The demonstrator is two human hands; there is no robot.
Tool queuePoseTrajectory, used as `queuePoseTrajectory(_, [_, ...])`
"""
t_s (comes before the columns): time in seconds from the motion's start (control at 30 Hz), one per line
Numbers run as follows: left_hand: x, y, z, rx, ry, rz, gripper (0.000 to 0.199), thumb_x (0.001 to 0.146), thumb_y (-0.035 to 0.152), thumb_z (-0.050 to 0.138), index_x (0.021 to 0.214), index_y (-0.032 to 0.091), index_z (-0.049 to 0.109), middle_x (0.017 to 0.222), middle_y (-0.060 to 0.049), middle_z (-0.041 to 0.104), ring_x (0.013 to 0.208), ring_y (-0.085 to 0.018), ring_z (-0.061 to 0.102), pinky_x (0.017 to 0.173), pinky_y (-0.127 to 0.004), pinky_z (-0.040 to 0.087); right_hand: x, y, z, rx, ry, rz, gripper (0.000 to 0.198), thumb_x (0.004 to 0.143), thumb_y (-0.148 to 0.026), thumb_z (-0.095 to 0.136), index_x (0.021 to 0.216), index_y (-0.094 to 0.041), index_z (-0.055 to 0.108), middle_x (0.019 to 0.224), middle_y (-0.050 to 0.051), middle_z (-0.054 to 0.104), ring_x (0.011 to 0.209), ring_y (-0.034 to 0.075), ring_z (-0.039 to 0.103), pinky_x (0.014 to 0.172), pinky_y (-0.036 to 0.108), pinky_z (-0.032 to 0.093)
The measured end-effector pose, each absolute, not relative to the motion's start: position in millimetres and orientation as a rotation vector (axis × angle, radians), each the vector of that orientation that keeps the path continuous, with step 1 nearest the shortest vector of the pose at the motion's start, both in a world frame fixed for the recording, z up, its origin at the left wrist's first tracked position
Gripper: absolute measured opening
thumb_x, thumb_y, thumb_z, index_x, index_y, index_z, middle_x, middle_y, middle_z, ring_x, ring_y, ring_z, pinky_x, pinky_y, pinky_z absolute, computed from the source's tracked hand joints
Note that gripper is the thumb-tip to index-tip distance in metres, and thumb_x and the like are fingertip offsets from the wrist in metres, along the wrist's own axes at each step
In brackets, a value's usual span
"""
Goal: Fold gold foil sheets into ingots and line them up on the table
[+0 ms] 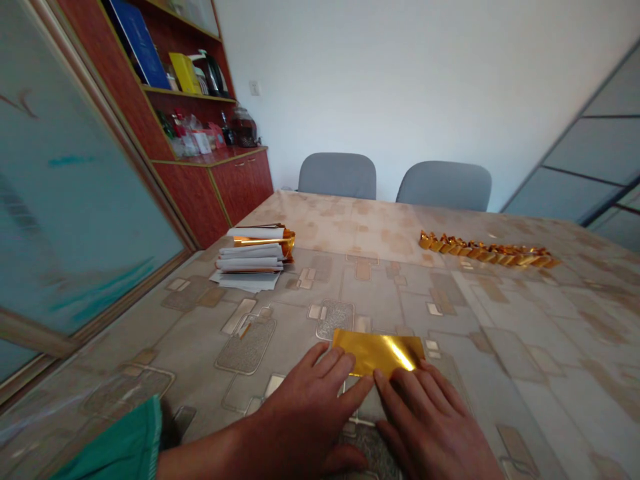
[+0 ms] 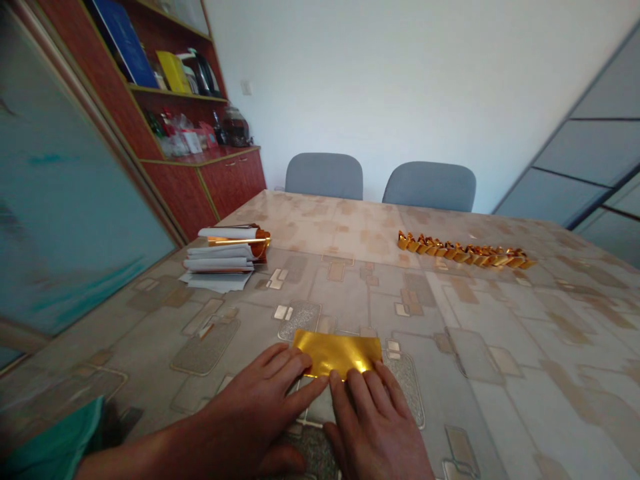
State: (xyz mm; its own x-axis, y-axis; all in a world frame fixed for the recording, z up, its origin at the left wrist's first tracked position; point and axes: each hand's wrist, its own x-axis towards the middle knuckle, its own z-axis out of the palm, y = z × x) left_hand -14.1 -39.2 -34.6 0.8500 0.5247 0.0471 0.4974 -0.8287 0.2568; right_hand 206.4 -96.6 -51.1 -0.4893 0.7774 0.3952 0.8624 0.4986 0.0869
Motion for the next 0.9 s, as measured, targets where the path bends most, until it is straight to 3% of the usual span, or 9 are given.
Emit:
queuePoseTrajectory(0.17, [-23, -37, -33, 2.729, 0.811, 0.219, 0.067, 0.083, 0.055, 0.072, 0.137, 0.023, 0.051, 0.135, -0.013, 0.057, 0.125, -0.033, 0.052, 0.11, -0.052, 0.036, 230, -100, -46, -1.293, -2.478, -0.583, 0.037, 0.106, -0.034, 0.033, 0.115, -0.022, 0.067, 0.101, 0.004, 0.075, 0.094, 0.025, 0.068, 0.094, 0.047, 0.043])
queuePoseTrajectory(0.3, [-28, -30, -34, 2.732, 0.755, 0.302, 0.037, 0.095, 0.033, 0.061, 0.13, 0.023, 0.055, 0.131, -0.008, 0.061, 0.12, -0.026, 0.056, 0.108, -0.045, 0.038, 248, -104, -42, -1.232, -2.503, -0.785, 0.036, 0.105, -0.026, 0.033, 0.109, -0.021, 0.069, 0.097, 0.005, 0.077, 0.087, 0.025, 0.069, 0.092, 0.049, 0.039])
queuePoseTrajectory(0.4, [-26, -24, -31, 2.765, 0.747, 0.293, 0.03, 0.096, 0.021, 0.057, 0.125, 0.023, 0.057, 0.122, -0.005, 0.066, 0.112, -0.024, 0.059, 0.102, -0.041, 0.041, 255, -105, -38, -1.221, -2.517, -0.816, 0.038, 0.104, -0.023, 0.032, 0.104, -0.021, 0.069, 0.092, 0.005, 0.078, 0.083, 0.024, 0.069, 0.092, 0.049, 0.038])
queuePoseTrajectory(0.53, [-18, -12, -20, 2.768, 0.743, 0.222, 0.025, 0.094, 0.025, 0.06, 0.119, 0.021, 0.06, 0.116, -0.006, 0.066, 0.105, -0.024, 0.06, 0.092, -0.037, 0.048, 255, -101, -30, -1.293, -2.497, -0.671, 0.04, 0.104, -0.023, 0.03, 0.09, -0.024, 0.068, 0.079, 0.002, 0.073, 0.073, 0.022, 0.066, 0.093, 0.047, 0.037])
queuePoseTrajectory(0.67, [-11, -1, -11, 2.762, 0.69, 0.197, 0.021, 0.092, 0.024, 0.063, 0.112, 0.02, 0.062, 0.116, -0.007, 0.064, 0.104, -0.023, 0.06, 0.091, -0.034, 0.049, 246, -96, -15, -1.39, -2.392, -0.465, 0.04, 0.103, -0.026, 0.037, 0.071, -0.025, 0.061, 0.064, 0.001, 0.063, 0.063, 0.021, 0.059, 0.083, 0.045, 0.043])
queuePoseTrajectory(0.77, [-2, 2, -10, 2.812, 0.721, 0.184, 0.009, 0.092, 0.019, 0.059, 0.099, 0.018, 0.064, 0.103, -0.006, 0.065, 0.091, -0.021, 0.06, 0.082, -0.032, 0.051, 229, -87, -10, -1.34, -2.387, -0.297, 0.031, 0.101, -0.019, 0.039, 0.085, -0.023, 0.065, 0.079, 0.003, 0.069, 0.074, 0.022, 0.062, 0.076, 0.038, 0.047])
queuePoseTrajectory(0.9, [9, 0, -13, 2.946, 0.751, 0.149, 0.011, 0.09, 0.011, 0.054, 0.091, 0.014, 0.064, 0.09, -0.008, 0.065, 0.083, -0.022, 0.059, 0.074, -0.032, 0.05, 203, -68, -23, -1.356, -2.428, -0.19, 0.016, 0.094, -0.014, 0.051, 0.092, -0.02, 0.065, 0.084, 0.005, 0.07, 0.076, 0.023, 0.064, 0.069, 0.034, 0.049])
